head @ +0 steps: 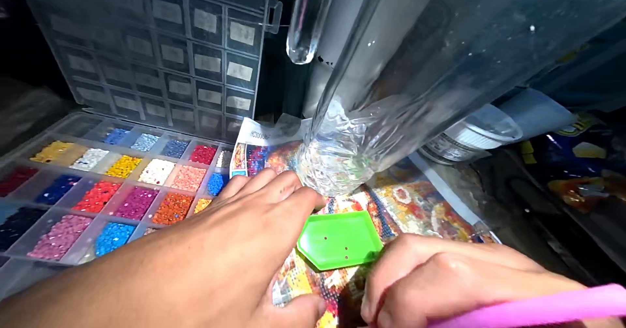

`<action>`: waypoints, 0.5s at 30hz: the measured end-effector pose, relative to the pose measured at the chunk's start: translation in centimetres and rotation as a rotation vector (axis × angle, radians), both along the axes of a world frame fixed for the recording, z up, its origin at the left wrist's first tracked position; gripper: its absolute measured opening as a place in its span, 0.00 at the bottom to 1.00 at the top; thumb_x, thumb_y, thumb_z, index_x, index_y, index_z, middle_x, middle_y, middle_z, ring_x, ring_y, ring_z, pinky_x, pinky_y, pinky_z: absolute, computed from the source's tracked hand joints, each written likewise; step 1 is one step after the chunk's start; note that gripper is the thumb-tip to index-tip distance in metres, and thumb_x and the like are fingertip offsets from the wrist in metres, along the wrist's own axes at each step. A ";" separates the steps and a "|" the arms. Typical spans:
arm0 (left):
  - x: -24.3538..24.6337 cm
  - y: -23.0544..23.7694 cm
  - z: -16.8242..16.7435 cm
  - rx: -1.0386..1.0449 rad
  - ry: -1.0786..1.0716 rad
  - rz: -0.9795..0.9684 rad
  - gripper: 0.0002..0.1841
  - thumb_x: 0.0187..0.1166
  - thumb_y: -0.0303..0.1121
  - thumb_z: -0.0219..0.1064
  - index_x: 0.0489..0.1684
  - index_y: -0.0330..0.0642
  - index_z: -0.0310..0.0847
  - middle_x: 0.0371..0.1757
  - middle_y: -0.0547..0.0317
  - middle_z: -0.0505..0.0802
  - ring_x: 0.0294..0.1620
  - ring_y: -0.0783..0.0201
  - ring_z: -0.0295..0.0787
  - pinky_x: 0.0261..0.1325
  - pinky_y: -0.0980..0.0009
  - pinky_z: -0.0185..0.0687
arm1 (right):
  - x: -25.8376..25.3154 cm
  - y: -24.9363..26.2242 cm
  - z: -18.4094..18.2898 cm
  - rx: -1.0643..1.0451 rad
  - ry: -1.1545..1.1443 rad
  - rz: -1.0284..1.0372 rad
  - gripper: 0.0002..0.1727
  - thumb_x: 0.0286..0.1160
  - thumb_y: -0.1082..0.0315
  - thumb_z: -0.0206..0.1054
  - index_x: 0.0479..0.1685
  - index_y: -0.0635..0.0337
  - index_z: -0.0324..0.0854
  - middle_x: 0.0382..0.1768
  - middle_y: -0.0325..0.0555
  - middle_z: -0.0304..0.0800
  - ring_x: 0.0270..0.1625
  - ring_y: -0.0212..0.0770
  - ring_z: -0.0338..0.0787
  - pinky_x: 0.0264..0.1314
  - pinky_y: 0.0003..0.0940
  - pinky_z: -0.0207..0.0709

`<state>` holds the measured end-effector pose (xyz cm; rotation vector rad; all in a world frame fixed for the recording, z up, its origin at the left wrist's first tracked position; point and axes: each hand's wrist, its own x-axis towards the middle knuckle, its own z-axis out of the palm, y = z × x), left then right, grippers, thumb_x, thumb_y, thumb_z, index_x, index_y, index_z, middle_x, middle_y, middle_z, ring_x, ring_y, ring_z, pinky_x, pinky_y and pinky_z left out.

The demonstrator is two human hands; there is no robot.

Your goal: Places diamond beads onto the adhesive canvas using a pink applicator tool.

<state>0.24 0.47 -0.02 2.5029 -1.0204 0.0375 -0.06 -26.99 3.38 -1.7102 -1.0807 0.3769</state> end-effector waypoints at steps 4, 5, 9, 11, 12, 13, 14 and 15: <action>-0.3 0.0 1.1 0.151 0.074 -0.023 0.43 0.59 0.66 0.68 0.81 0.59 0.72 0.64 0.69 0.83 0.68 0.60 0.77 0.59 0.53 0.80 | 0.2 1.2 -0.7 -0.014 -0.058 0.017 0.06 0.80 0.71 0.70 0.42 0.65 0.86 0.41 0.49 0.89 0.48 0.36 0.91 0.49 0.29 0.87; -0.4 0.0 1.2 0.181 0.079 -0.022 0.44 0.57 0.65 0.70 0.81 0.59 0.71 0.65 0.68 0.82 0.68 0.59 0.77 0.58 0.53 0.81 | 0.2 1.4 -1.1 -0.009 -0.067 0.013 0.06 0.81 0.70 0.69 0.41 0.65 0.85 0.40 0.48 0.88 0.47 0.35 0.90 0.49 0.27 0.86; -0.8 -0.1 1.0 0.209 0.025 0.002 0.44 0.55 0.68 0.70 0.77 0.61 0.73 0.63 0.68 0.82 0.67 0.58 0.77 0.57 0.54 0.79 | 0.6 2.0 -2.3 0.018 -0.082 0.036 0.07 0.83 0.68 0.68 0.39 0.63 0.82 0.39 0.46 0.87 0.48 0.34 0.89 0.49 0.26 0.85; -0.8 -0.1 0.8 0.200 0.002 0.000 0.43 0.54 0.69 0.69 0.76 0.61 0.74 0.63 0.69 0.82 0.68 0.60 0.76 0.59 0.56 0.79 | 0.6 2.0 -2.5 0.002 -0.095 0.048 0.08 0.83 0.68 0.67 0.39 0.63 0.83 0.40 0.47 0.87 0.48 0.34 0.88 0.50 0.26 0.84; -0.8 -0.1 0.8 0.190 0.007 -0.003 0.44 0.56 0.68 0.69 0.78 0.61 0.73 0.65 0.69 0.82 0.70 0.59 0.76 0.62 0.54 0.79 | 0.5 2.0 -2.6 -0.010 -0.098 0.055 0.08 0.83 0.67 0.67 0.39 0.64 0.83 0.40 0.47 0.86 0.48 0.34 0.88 0.49 0.26 0.83; -0.8 -0.1 0.8 0.191 0.011 -0.006 0.44 0.57 0.68 0.69 0.79 0.60 0.72 0.67 0.68 0.82 0.73 0.57 0.76 0.64 0.51 0.80 | 0.5 2.0 -2.5 -0.027 -0.100 0.062 0.09 0.84 0.67 0.67 0.38 0.64 0.82 0.40 0.48 0.86 0.47 0.34 0.88 0.48 0.26 0.83; -0.7 -0.2 0.7 0.182 0.009 -0.012 0.45 0.56 0.68 0.70 0.79 0.59 0.72 0.65 0.68 0.83 0.70 0.58 0.76 0.62 0.52 0.79 | 0.4 2.0 -2.4 -0.046 -0.094 0.070 0.09 0.84 0.66 0.68 0.39 0.64 0.83 0.40 0.48 0.85 0.47 0.34 0.88 0.48 0.25 0.83; -0.7 -0.2 0.7 0.180 0.013 -0.016 0.47 0.54 0.69 0.71 0.80 0.59 0.72 0.63 0.68 0.82 0.68 0.59 0.76 0.59 0.54 0.79 | 0.4 2.0 -2.5 -0.050 -0.092 0.072 0.09 0.84 0.66 0.68 0.40 0.63 0.83 0.40 0.48 0.86 0.47 0.34 0.88 0.47 0.26 0.83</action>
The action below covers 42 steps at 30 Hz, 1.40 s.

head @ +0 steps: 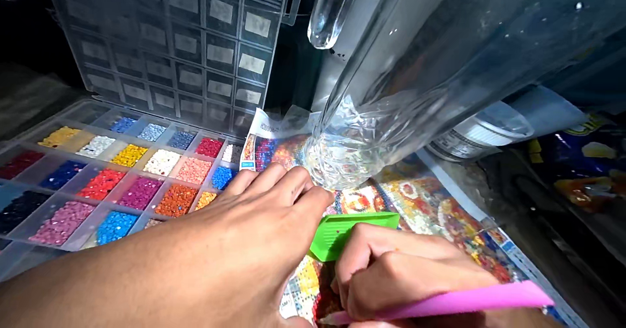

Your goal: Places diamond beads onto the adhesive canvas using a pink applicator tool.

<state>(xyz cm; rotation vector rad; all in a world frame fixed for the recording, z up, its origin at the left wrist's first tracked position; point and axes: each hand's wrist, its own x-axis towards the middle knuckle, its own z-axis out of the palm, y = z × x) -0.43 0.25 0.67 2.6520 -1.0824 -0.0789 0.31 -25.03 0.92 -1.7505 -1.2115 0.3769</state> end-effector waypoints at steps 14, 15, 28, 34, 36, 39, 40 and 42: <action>0.0 -0.1 -0.2 0.001 -0.025 0.009 0.51 0.49 0.74 0.70 0.81 0.59 0.71 0.64 0.70 0.81 0.69 0.60 0.75 0.61 0.54 0.77 | 0.0 0.0 0.0 -0.021 -0.049 0.009 0.09 0.85 0.65 0.66 0.43 0.63 0.84 0.40 0.47 0.86 0.46 0.32 0.87 0.47 0.24 0.82; 0.0 -0.1 -0.2 -0.002 -0.018 0.011 0.51 0.49 0.74 0.71 0.81 0.59 0.71 0.65 0.70 0.81 0.70 0.60 0.75 0.62 0.53 0.77 | 0.0 0.0 0.0 -0.022 -0.052 0.010 0.09 0.85 0.65 0.66 0.43 0.63 0.83 0.39 0.47 0.86 0.46 0.32 0.87 0.46 0.24 0.82; 0.0 -0.1 -0.6 -0.038 -0.021 0.019 0.52 0.48 0.74 0.71 0.81 0.58 0.72 0.58 0.70 0.80 0.62 0.62 0.76 0.58 0.54 0.74 | 0.0 0.0 0.0 -0.010 -0.061 0.007 0.10 0.85 0.65 0.66 0.41 0.63 0.83 0.40 0.47 0.84 0.46 0.33 0.87 0.44 0.24 0.82; 0.1 -0.1 -0.6 -0.029 -0.019 0.016 0.52 0.48 0.74 0.71 0.80 0.58 0.72 0.57 0.69 0.80 0.62 0.61 0.76 0.58 0.54 0.73 | -0.2 0.1 0.2 -0.035 -0.064 0.012 0.09 0.85 0.66 0.65 0.41 0.64 0.84 0.40 0.49 0.84 0.45 0.33 0.86 0.44 0.23 0.79; 0.1 -0.1 -0.5 -0.028 -0.019 0.016 0.53 0.48 0.75 0.71 0.82 0.58 0.71 0.58 0.69 0.80 0.62 0.62 0.76 0.57 0.55 0.72 | -0.2 0.1 0.2 -0.039 -0.070 0.005 0.09 0.85 0.66 0.66 0.41 0.64 0.84 0.40 0.48 0.84 0.45 0.33 0.86 0.43 0.23 0.80; 0.1 -0.1 -0.4 -0.030 -0.001 0.016 0.53 0.49 0.75 0.72 0.82 0.57 0.70 0.59 0.67 0.81 0.62 0.60 0.78 0.59 0.51 0.74 | -0.1 0.0 0.3 0.026 -0.050 -0.008 0.09 0.84 0.67 0.66 0.40 0.64 0.83 0.39 0.47 0.85 0.46 0.33 0.87 0.45 0.25 0.82; 0.2 -0.1 -0.3 -0.036 0.009 0.015 0.53 0.50 0.74 0.72 0.82 0.57 0.71 0.59 0.66 0.81 0.62 0.59 0.78 0.58 0.51 0.74 | 0.0 0.0 0.5 0.070 -0.020 -0.010 0.08 0.83 0.68 0.67 0.39 0.65 0.83 0.38 0.47 0.85 0.46 0.34 0.88 0.47 0.25 0.84; 0.2 -0.1 -0.2 -0.020 0.024 0.014 0.50 0.52 0.71 0.71 0.82 0.58 0.70 0.62 0.67 0.82 0.65 0.58 0.77 0.57 0.50 0.75 | 0.3 -0.4 1.3 0.157 0.032 -0.040 0.07 0.81 0.71 0.69 0.37 0.66 0.83 0.37 0.47 0.87 0.45 0.35 0.90 0.49 0.29 0.87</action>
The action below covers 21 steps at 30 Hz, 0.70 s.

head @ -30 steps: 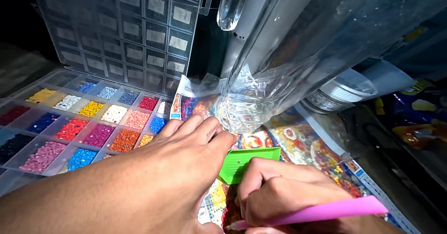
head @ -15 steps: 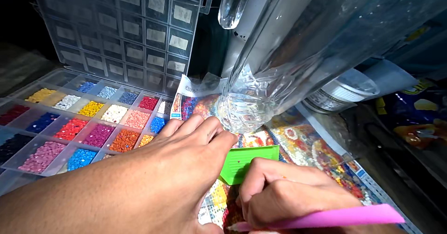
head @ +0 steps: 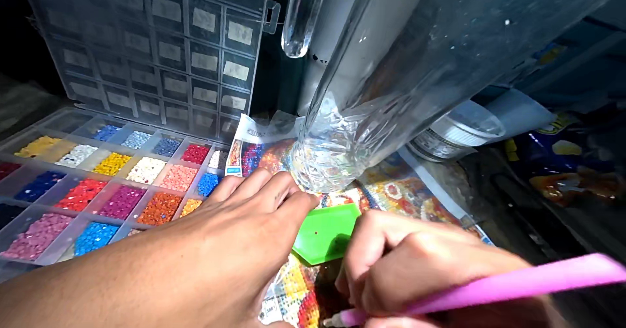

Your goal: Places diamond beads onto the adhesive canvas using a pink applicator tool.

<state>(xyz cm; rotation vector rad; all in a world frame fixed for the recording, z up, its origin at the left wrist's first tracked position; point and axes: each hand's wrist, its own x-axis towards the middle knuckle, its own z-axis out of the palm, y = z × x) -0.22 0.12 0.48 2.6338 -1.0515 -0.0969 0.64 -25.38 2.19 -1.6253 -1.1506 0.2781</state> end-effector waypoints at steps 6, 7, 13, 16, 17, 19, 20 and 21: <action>0.1 0.3 -0.3 -0.063 -0.022 -0.007 0.41 0.67 0.72 0.60 0.80 0.59 0.72 0.64 0.69 0.83 0.67 0.62 0.78 0.61 0.57 0.79 | 1.6 -2.4 1.2 0.031 -0.170 -0.270 0.04 0.75 0.67 0.73 0.35 0.51 0.83 0.34 0.33 0.89 0.40 0.32 0.91 0.44 0.27 0.90; 0.1 0.2 -0.7 -0.123 -0.034 0.013 0.38 0.70 0.71 0.58 0.77 0.60 0.76 0.61 0.71 0.85 0.65 0.65 0.79 0.62 0.58 0.80 | 1.9 -2.7 0.9 0.027 -0.187 -0.281 0.04 0.74 0.67 0.74 0.36 0.51 0.83 0.34 0.34 0.89 0.40 0.33 0.91 0.44 0.29 0.91; 0.0 0.0 -2.1 -0.256 -0.085 0.076 0.26 0.72 0.64 0.63 0.63 0.63 0.83 0.53 0.79 0.86 0.59 0.73 0.81 0.58 0.60 0.79 | 2.3 -2.7 -0.4 -0.109 -0.145 -0.218 0.03 0.78 0.68 0.71 0.36 0.55 0.86 0.35 0.34 0.88 0.42 0.32 0.90 0.45 0.27 0.89; 0.0 0.0 -2.2 -0.258 -0.099 0.086 0.25 0.72 0.64 0.63 0.61 0.64 0.84 0.51 0.79 0.87 0.56 0.73 0.82 0.55 0.60 0.78 | 2.2 -2.5 -0.7 -0.137 -0.143 -0.222 0.03 0.77 0.68 0.71 0.37 0.55 0.86 0.36 0.34 0.88 0.43 0.30 0.89 0.44 0.23 0.87; -0.1 0.0 -2.1 -0.255 -0.099 0.090 0.25 0.72 0.64 0.63 0.61 0.64 0.84 0.50 0.79 0.86 0.56 0.73 0.82 0.55 0.60 0.77 | 2.2 -2.4 -0.7 -0.141 -0.147 -0.227 0.03 0.77 0.68 0.71 0.37 0.55 0.86 0.36 0.33 0.88 0.44 0.30 0.89 0.44 0.23 0.87; -0.2 0.0 -2.2 -0.259 -0.113 0.097 0.24 0.72 0.64 0.63 0.60 0.65 0.84 0.51 0.80 0.86 0.57 0.73 0.82 0.56 0.61 0.78 | 2.3 -2.4 -0.8 -0.142 -0.152 -0.228 0.03 0.77 0.67 0.71 0.37 0.55 0.86 0.36 0.33 0.88 0.43 0.30 0.89 0.44 0.23 0.87; -0.2 0.0 -2.2 -0.257 -0.111 0.101 0.24 0.72 0.64 0.63 0.61 0.65 0.84 0.51 0.80 0.86 0.58 0.73 0.81 0.56 0.62 0.78 | 2.3 -2.3 -0.8 -0.143 -0.154 -0.224 0.03 0.78 0.68 0.71 0.37 0.55 0.86 0.36 0.33 0.88 0.43 0.30 0.89 0.43 0.22 0.87; -0.2 0.0 -2.2 -0.257 -0.113 0.103 0.24 0.72 0.64 0.63 0.60 0.65 0.84 0.51 0.80 0.86 0.58 0.73 0.81 0.57 0.61 0.78 | 2.3 -2.3 -0.8 -0.147 -0.159 -0.221 0.03 0.78 0.68 0.71 0.37 0.55 0.86 0.36 0.33 0.88 0.42 0.29 0.89 0.43 0.22 0.86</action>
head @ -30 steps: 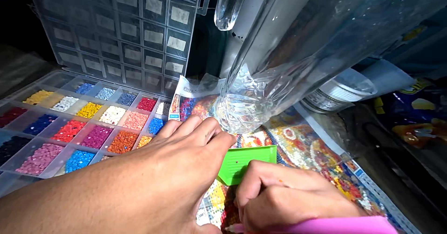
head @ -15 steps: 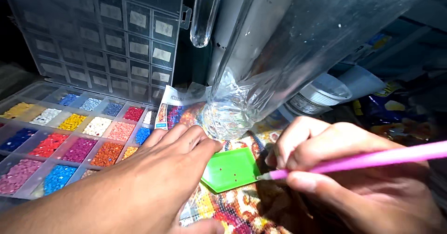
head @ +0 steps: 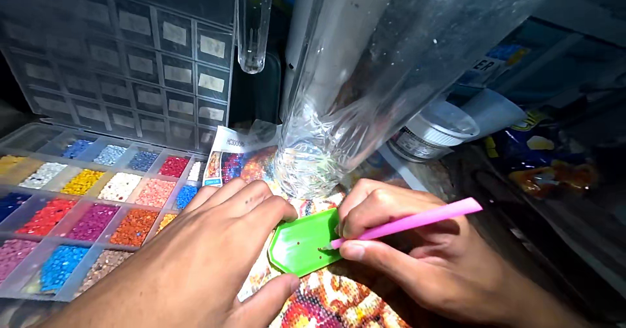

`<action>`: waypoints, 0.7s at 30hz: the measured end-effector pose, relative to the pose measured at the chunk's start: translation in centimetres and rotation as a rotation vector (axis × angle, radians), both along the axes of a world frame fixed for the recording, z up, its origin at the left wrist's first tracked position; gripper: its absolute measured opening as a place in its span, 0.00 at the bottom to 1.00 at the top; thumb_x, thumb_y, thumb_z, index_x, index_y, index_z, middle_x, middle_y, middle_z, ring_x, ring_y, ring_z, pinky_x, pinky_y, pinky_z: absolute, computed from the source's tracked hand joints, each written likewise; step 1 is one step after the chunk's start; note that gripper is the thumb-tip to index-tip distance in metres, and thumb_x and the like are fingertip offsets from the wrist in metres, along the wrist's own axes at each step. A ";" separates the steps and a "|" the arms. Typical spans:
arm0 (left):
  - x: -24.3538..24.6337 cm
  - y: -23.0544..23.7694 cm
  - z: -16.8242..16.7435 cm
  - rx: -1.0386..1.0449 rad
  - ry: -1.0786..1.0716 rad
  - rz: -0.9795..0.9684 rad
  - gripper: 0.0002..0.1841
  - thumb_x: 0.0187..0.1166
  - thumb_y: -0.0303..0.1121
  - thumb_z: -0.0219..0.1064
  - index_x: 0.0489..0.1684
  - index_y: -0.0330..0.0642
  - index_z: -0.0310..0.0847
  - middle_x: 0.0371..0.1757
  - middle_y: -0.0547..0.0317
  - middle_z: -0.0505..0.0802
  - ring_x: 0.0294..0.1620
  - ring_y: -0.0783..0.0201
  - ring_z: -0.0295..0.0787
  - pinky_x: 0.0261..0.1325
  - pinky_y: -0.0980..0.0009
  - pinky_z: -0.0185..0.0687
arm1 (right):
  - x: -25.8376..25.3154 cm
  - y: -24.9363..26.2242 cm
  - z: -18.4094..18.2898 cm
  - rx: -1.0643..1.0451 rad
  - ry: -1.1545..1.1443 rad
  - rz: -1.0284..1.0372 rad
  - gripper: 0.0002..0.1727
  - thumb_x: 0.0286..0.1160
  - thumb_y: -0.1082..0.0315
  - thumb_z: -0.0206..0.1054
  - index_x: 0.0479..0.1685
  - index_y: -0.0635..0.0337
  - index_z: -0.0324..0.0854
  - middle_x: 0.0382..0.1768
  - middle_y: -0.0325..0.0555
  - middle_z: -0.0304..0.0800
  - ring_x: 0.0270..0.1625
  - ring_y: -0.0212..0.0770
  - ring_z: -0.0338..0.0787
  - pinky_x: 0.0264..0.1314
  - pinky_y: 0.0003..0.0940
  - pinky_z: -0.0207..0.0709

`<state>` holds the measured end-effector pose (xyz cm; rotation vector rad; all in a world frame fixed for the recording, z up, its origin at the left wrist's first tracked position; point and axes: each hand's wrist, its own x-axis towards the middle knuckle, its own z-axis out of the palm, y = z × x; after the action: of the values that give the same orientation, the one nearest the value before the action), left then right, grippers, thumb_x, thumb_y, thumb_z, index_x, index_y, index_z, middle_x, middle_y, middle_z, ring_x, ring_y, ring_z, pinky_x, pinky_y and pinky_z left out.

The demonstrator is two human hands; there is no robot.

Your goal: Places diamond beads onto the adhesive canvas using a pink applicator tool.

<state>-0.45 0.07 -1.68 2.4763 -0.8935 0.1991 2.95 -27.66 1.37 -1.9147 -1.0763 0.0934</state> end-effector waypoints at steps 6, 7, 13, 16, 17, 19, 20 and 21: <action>0.0 0.0 -0.2 -0.008 -0.031 0.002 0.25 0.72 0.65 0.63 0.60 0.65 0.84 0.49 0.80 0.86 0.56 0.73 0.81 0.55 0.62 0.77 | 0.0 0.1 -0.1 -0.015 -0.021 -0.001 0.03 0.77 0.68 0.72 0.38 0.55 0.86 0.37 0.33 0.87 0.42 0.28 0.88 0.41 0.21 0.86; 0.0 -0.1 -0.2 -0.013 -0.033 0.003 0.25 0.72 0.64 0.63 0.60 0.64 0.84 0.49 0.80 0.86 0.55 0.73 0.81 0.55 0.63 0.77 | 0.0 0.1 0.0 -0.002 -0.010 -0.003 0.03 0.77 0.68 0.71 0.37 0.55 0.86 0.36 0.33 0.87 0.42 0.29 0.89 0.41 0.22 0.86; 0.1 -0.1 -0.4 -0.049 -0.080 0.021 0.25 0.72 0.60 0.64 0.61 0.58 0.86 0.47 0.78 0.86 0.52 0.74 0.80 0.53 0.69 0.79 | -0.9 -0.1 0.3 0.153 0.066 0.060 0.04 0.77 0.69 0.72 0.36 0.57 0.86 0.35 0.38 0.89 0.43 0.33 0.91 0.47 0.29 0.89; 0.2 0.0 -0.3 -0.044 -0.077 0.024 0.26 0.72 0.60 0.64 0.62 0.56 0.85 0.48 0.77 0.85 0.53 0.74 0.80 0.52 0.73 0.78 | -1.7 0.0 0.1 0.134 0.132 0.161 0.04 0.79 0.71 0.70 0.39 0.62 0.85 0.38 0.44 0.88 0.47 0.34 0.90 0.50 0.29 0.87; 0.2 0.0 -0.2 -0.039 -0.068 0.017 0.28 0.72 0.62 0.63 0.64 0.56 0.85 0.49 0.76 0.86 0.54 0.74 0.80 0.53 0.72 0.79 | -1.9 0.1 0.1 0.122 0.156 0.174 0.04 0.79 0.71 0.70 0.39 0.63 0.85 0.39 0.45 0.87 0.47 0.35 0.90 0.50 0.29 0.88; 0.2 0.2 0.3 -0.015 -0.024 -0.012 0.33 0.72 0.66 0.62 0.68 0.54 0.83 0.56 0.73 0.86 0.60 0.71 0.81 0.58 0.70 0.80 | -2.2 0.3 0.3 0.113 0.206 0.183 0.05 0.79 0.71 0.70 0.38 0.64 0.84 0.39 0.47 0.87 0.47 0.36 0.90 0.49 0.29 0.88; 0.3 0.4 0.5 0.014 -0.009 -0.029 0.35 0.71 0.68 0.62 0.71 0.54 0.81 0.58 0.72 0.86 0.62 0.70 0.80 0.60 0.68 0.80 | -2.3 0.4 0.4 0.109 0.222 0.183 0.05 0.79 0.71 0.70 0.39 0.65 0.84 0.40 0.47 0.87 0.47 0.35 0.90 0.49 0.28 0.87; 0.3 0.6 0.8 0.044 0.010 -0.046 0.38 0.69 0.70 0.62 0.73 0.54 0.79 0.60 0.71 0.85 0.64 0.68 0.79 0.61 0.65 0.80 | -2.3 0.5 0.4 0.107 0.230 0.182 0.05 0.79 0.71 0.70 0.39 0.65 0.83 0.40 0.48 0.87 0.47 0.35 0.90 0.49 0.28 0.87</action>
<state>-0.14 0.64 -0.89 2.4919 -0.9587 0.1526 0.62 -27.17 1.72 -1.6628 -1.0740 0.3435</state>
